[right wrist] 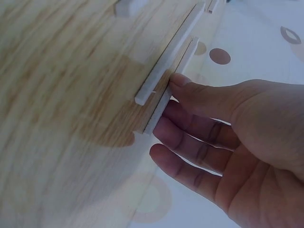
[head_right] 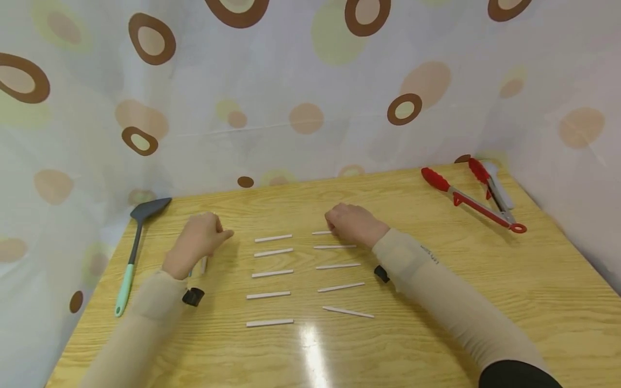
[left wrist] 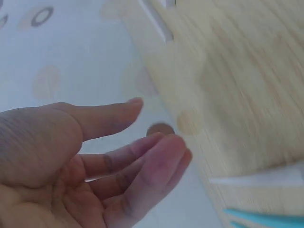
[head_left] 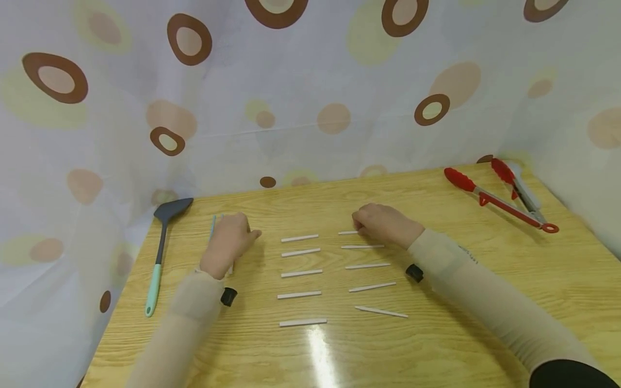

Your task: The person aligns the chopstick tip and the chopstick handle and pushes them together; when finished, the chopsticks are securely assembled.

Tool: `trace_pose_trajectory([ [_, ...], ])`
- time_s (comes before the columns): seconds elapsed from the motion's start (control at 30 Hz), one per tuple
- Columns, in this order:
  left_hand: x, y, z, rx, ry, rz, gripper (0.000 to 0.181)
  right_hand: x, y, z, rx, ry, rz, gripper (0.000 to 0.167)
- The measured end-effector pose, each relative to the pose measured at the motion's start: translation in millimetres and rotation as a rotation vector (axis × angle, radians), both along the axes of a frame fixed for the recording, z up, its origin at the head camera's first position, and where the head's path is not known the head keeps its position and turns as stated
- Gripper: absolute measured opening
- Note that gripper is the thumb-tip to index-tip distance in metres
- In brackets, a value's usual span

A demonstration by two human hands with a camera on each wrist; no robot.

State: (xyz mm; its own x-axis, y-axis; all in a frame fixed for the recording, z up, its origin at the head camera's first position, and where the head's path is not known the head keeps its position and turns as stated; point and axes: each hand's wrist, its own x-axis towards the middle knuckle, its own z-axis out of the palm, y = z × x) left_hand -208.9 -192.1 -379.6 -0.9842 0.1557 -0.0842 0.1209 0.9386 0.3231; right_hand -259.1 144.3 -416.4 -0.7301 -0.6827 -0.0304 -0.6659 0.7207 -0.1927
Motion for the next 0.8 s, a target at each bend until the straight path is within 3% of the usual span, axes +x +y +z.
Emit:
trace_pose_trajectory([
  [0.2,-12.5,26.4,-17.0,0.001,0.053,-0.129,0.022,1.0,-1,0.3,0.030,0.009,-0.009,0.008],
  [0.43,-19.3,47.6,-36.5,-0.059,0.049,-0.210,0.038,2.4,-2,0.1,0.033,0.016,-0.002,0.009],
  [0.63,-22.0,59.0,-39.4,-0.050,0.061,-0.282,0.034,3.0,-2,0.9,0.052,0.024,-0.013,0.008],
  [0.8,-25.8,61.5,-42.3,0.003,0.066,-0.301,0.017,3.4,-2,3.1,0.054,0.033,-0.001,0.007],
])
